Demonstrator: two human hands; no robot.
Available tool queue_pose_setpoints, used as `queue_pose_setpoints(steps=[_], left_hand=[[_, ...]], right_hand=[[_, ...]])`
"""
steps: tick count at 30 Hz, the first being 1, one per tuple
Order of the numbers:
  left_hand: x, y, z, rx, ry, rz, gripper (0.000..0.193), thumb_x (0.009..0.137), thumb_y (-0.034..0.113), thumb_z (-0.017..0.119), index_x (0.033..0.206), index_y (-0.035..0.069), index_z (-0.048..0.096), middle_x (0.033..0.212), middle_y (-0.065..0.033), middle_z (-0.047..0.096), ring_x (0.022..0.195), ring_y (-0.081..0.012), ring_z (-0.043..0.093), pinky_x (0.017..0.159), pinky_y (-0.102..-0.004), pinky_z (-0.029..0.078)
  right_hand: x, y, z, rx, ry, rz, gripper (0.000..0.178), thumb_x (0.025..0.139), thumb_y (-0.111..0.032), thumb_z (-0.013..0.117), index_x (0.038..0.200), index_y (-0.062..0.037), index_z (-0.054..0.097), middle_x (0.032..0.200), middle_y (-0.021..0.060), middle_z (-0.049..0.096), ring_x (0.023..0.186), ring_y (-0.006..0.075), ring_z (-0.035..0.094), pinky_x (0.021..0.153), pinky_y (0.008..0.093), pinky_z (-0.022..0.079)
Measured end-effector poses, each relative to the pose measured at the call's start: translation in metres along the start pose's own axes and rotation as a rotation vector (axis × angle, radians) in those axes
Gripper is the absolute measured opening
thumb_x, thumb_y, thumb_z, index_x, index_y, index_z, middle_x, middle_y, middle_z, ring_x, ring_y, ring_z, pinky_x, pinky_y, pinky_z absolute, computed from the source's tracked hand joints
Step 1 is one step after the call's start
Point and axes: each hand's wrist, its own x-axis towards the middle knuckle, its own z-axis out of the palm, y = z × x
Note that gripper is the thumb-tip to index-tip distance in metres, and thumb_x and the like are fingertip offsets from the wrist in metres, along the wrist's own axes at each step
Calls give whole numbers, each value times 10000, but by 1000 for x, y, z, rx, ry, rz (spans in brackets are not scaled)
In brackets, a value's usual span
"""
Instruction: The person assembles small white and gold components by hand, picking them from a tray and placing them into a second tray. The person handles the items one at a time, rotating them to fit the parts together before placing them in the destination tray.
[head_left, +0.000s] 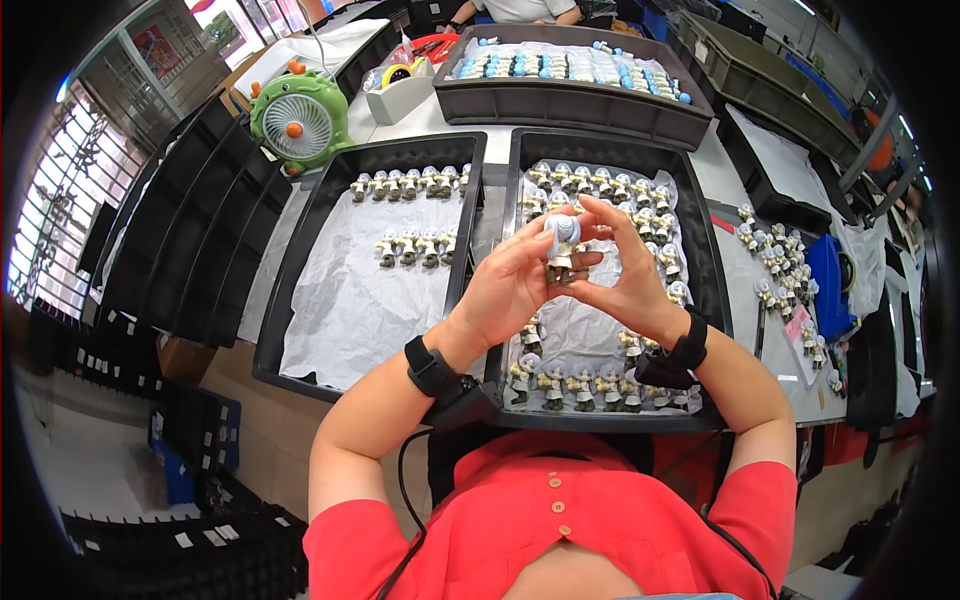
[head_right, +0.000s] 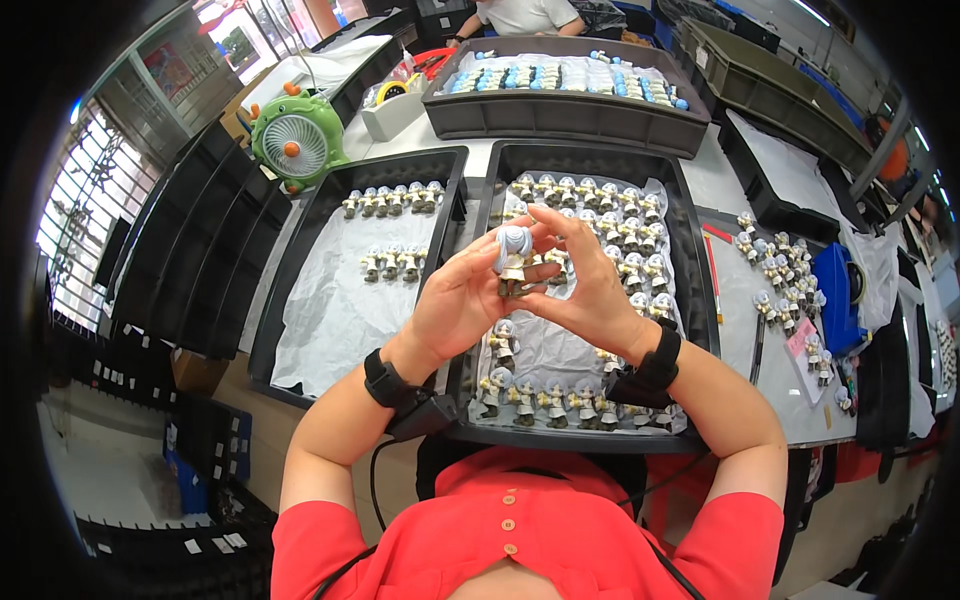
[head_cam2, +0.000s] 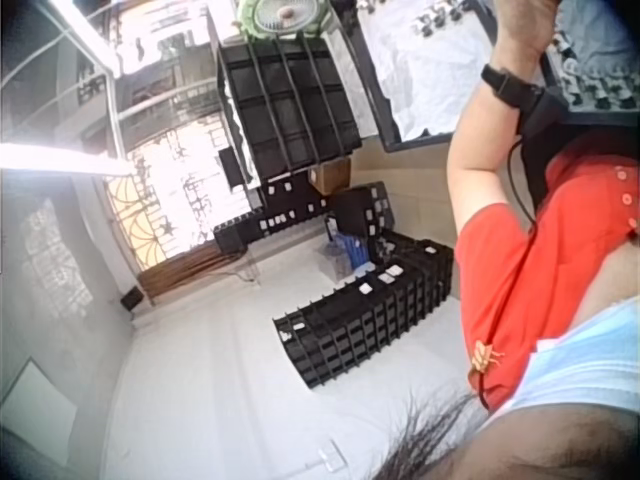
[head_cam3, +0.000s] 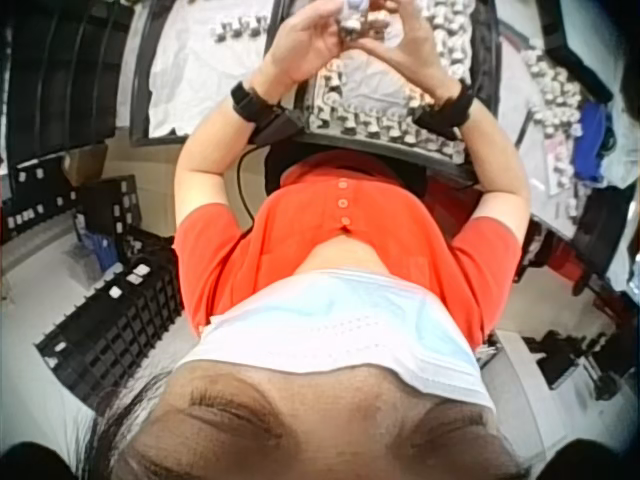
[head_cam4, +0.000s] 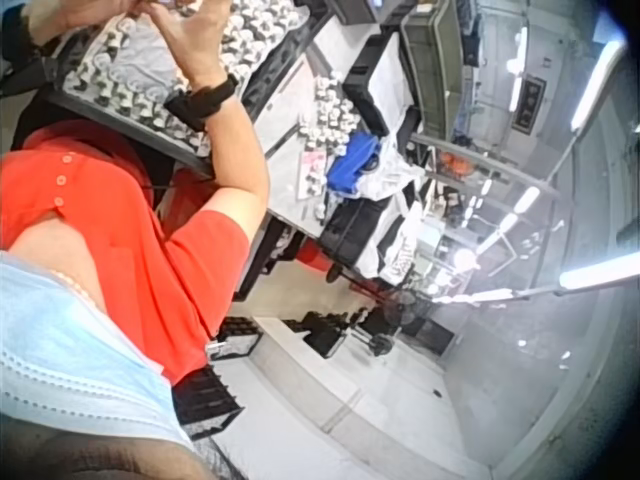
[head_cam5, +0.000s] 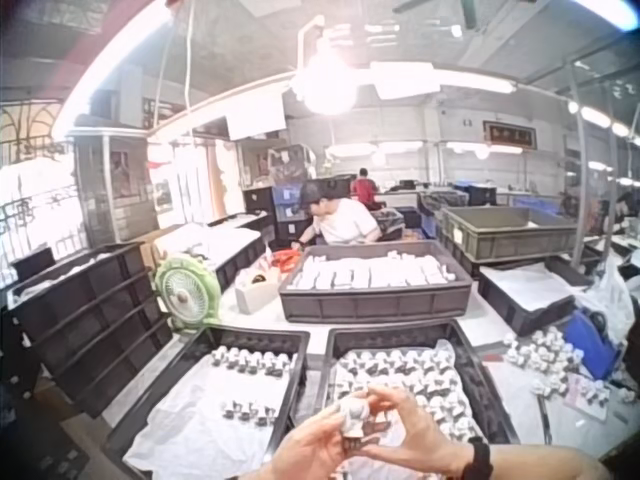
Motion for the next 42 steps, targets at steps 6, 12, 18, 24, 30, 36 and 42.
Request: queue_pose_setpoints(steps=[6,12,18,24,30,36,42], left_hand=[[0,2,0,14,6,4,498,945,193,424,1399,46,285,1332,-118,445,1183,-281,504,930,-370,462],[1,0,-4,-44,-2,7,477,950,195,419,1387,47,299,1317,-117,458,1186,-280,505,940,-377,456],[5,-2,-16,-46,-36,27,425,949,165,453,1344,38,358,1247,-118,514,1113,-239,562,872,-348,496],[4,45,-15,296,199,108,400,882,115,590,1263,61,478,1078,-81,614,968,-215,636,801,-309,520],[-21,132,-112,1043,737,182,435,798,18,616,1222,17,516,1005,-90,621,860,-132,614,734,-264,516],[-68,133,-238,1343,1291,-135,422,650,120,719,1065,73,660,938,-130,682,816,-204,669,737,-312,524],[-72,112,-289,1494,997,-303,454,672,78,672,1124,71,637,998,-176,667,909,-248,654,800,-335,510]], right_hand=[[1,0,-1,-35,-13,-29,785,616,-80,800,1303,-77,418,1112,106,529,987,245,545,877,359,452],[2,1,-1,-12,-18,-23,694,615,-69,794,1236,-67,484,1112,100,539,954,227,546,861,339,448],[4,2,-4,-12,-36,27,650,638,-105,803,1214,-49,507,1099,89,565,969,211,551,866,328,439],[-1,4,-6,-78,-23,66,513,762,-156,710,1227,-58,516,1157,93,549,1078,224,527,876,318,418],[4,3,-8,-80,-2,80,418,801,-173,677,1184,-65,548,1141,91,553,1049,214,532,847,314,419],[2,14,-1,-59,8,120,443,801,-161,672,1210,-73,527,1116,80,573,1048,213,543,856,326,423],[5,23,-21,-122,-75,199,389,801,-161,658,1170,-77,567,972,79,646,937,187,606,810,299,436]])
